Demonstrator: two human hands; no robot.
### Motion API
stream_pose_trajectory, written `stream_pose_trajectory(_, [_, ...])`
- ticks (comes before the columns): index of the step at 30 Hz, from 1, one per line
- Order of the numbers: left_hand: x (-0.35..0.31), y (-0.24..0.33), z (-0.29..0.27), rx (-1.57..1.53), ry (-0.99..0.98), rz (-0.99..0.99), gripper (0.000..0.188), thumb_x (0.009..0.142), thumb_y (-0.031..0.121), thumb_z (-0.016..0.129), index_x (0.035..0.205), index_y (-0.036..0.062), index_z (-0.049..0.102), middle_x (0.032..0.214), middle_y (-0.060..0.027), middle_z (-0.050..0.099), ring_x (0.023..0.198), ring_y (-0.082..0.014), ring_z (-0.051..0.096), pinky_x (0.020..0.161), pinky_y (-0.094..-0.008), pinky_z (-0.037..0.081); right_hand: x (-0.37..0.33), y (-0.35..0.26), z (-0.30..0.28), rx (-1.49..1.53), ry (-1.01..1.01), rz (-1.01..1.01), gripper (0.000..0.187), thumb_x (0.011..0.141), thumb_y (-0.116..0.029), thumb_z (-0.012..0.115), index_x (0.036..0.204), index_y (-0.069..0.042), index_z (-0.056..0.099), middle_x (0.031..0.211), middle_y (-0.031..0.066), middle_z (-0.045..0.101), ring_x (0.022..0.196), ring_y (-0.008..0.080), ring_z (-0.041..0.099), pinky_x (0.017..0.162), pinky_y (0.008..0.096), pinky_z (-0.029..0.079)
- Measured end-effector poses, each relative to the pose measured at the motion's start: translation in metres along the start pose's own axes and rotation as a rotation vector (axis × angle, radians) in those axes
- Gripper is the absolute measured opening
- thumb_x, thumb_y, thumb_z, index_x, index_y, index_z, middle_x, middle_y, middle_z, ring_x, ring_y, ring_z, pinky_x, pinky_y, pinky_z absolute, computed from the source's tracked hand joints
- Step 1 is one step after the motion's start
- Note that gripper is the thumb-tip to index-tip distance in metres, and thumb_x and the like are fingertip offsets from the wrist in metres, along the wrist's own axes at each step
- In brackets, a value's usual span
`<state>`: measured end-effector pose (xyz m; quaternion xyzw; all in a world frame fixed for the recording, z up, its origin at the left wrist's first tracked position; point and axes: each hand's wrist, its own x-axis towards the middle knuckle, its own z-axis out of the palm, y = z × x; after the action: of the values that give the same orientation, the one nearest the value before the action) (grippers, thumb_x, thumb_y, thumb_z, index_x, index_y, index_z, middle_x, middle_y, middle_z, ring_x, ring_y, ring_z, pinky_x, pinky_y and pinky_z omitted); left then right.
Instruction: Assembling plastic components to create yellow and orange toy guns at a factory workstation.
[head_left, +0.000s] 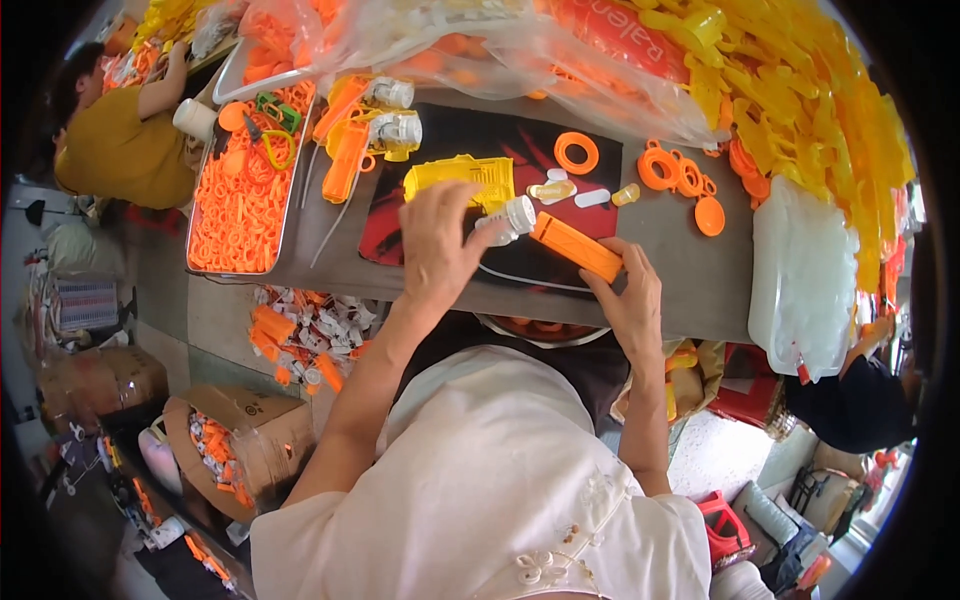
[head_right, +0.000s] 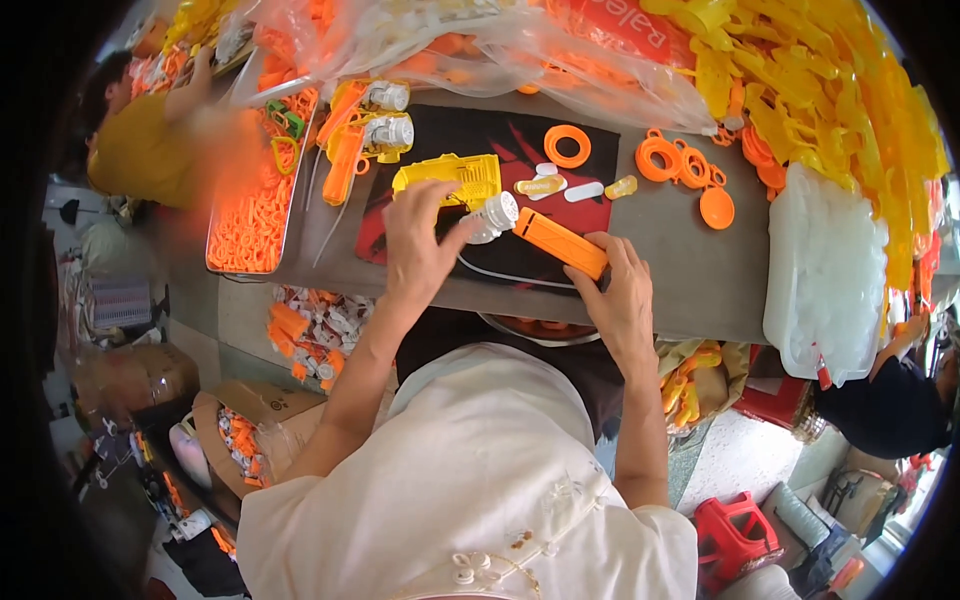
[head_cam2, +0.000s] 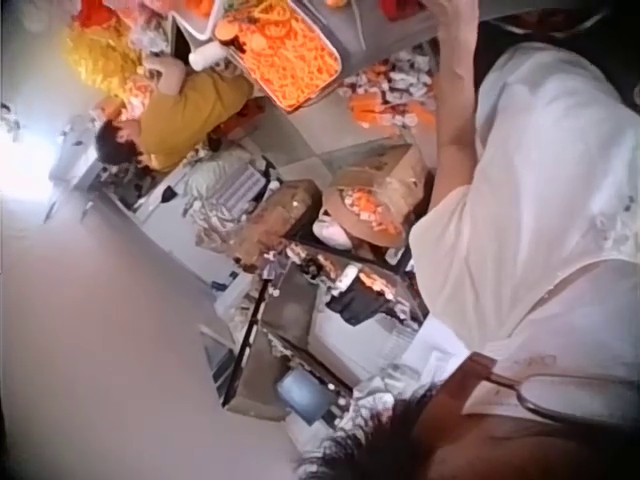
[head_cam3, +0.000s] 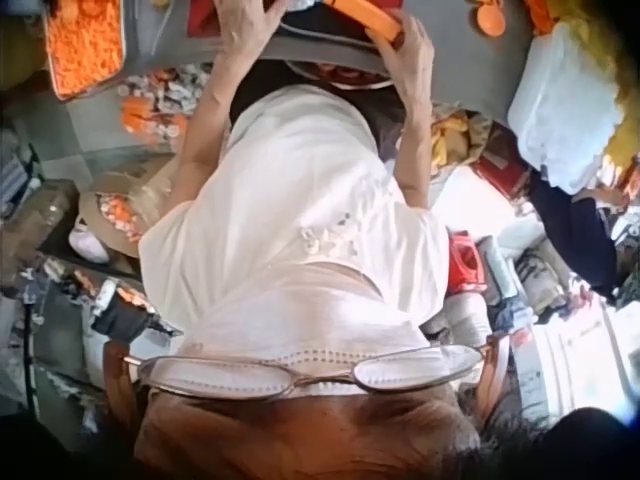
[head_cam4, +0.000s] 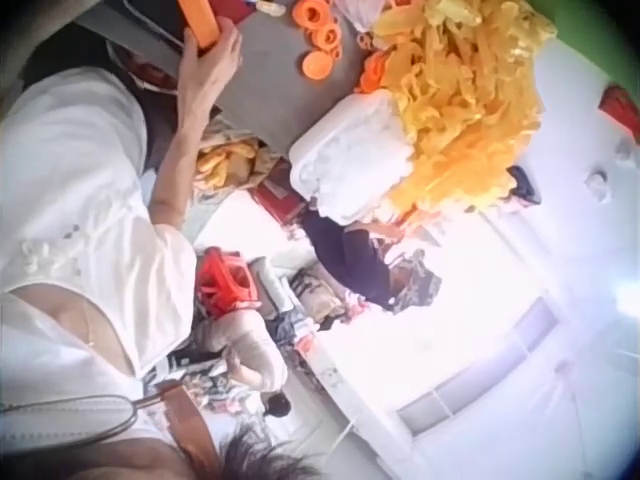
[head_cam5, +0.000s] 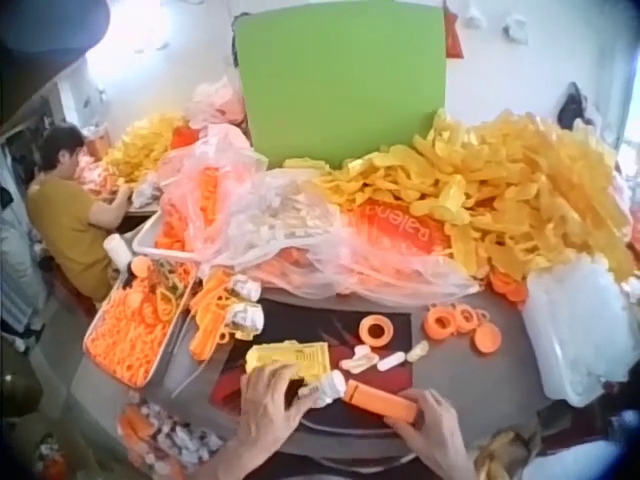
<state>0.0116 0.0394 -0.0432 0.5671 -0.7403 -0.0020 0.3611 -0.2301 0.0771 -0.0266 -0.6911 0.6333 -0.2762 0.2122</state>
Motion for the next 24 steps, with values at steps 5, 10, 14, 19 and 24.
stream_pose_trajectory(5, [-0.001,0.019,0.016,0.034,-0.263,0.095,0.065,0.068,0.025,0.085,0.124,0.0097,0.057,0.108,-0.0064,0.056,0.103,-0.0265,0.051,0.085,-0.0385,0.042,-0.003,0.005,0.001,0.291,-0.011,0.031,0.040,0.084,-0.010,0.075,0.120,-0.001,0.061,0.097,0.0052,0.065,0.080,0.0132,0.061,0.074,0.0261,0.048])
stream_pose_trajectory(10, [-0.004,0.002,0.010,-0.537,-0.030,-0.112,0.049,0.077,0.008,0.079,0.122,0.0036,0.059,0.101,-0.0099,0.062,0.088,-0.0266,0.060,0.080,-0.0357,0.049,-0.006,0.012,0.009,0.898,0.041,0.254,0.037,0.091,-0.008,0.068,0.125,0.001,0.057,0.098,0.0037,0.064,0.080,0.0097,0.060,0.076,0.0230,0.049])
stream_pose_trajectory(14, [-0.021,-0.003,0.009,-0.834,0.058,-0.272,0.046,0.077,0.006,0.079,0.119,0.0040,0.061,0.110,-0.0112,0.064,0.098,-0.0272,0.063,0.086,-0.0337,0.049,0.007,0.008,0.030,1.418,0.156,0.370,0.034,0.096,-0.006,0.062,0.128,0.001,0.053,0.106,0.0083,0.065,0.089,0.0133,0.066,0.082,0.0255,0.054])
stream_pose_trajectory(19, [-0.011,0.012,-0.003,-0.219,-0.187,0.240,0.046,0.074,-0.005,0.070,0.118,0.0041,0.061,0.113,-0.0142,0.063,0.104,-0.0304,0.062,0.090,-0.0392,0.048,0.014,-0.050,0.057,1.473,0.292,0.254,0.036,0.095,-0.003,0.061,0.129,-0.001,0.048,0.119,0.0127,0.062,0.097,0.0183,0.067,0.087,0.0295,0.056])
stream_pose_trajectory(24, [-0.032,0.008,-0.010,-1.125,0.028,-0.584,0.046,0.090,-0.002,0.058,0.133,0.0025,0.045,0.129,-0.0142,0.054,0.108,-0.0272,0.062,0.093,-0.0387,0.050,0.008,-0.062,0.067,0.244,0.111,-0.449,0.049,0.083,0.000,0.070,0.130,-0.005,0.054,0.122,0.0148,0.059,0.106,0.0271,0.060,0.083,0.0348,0.051])
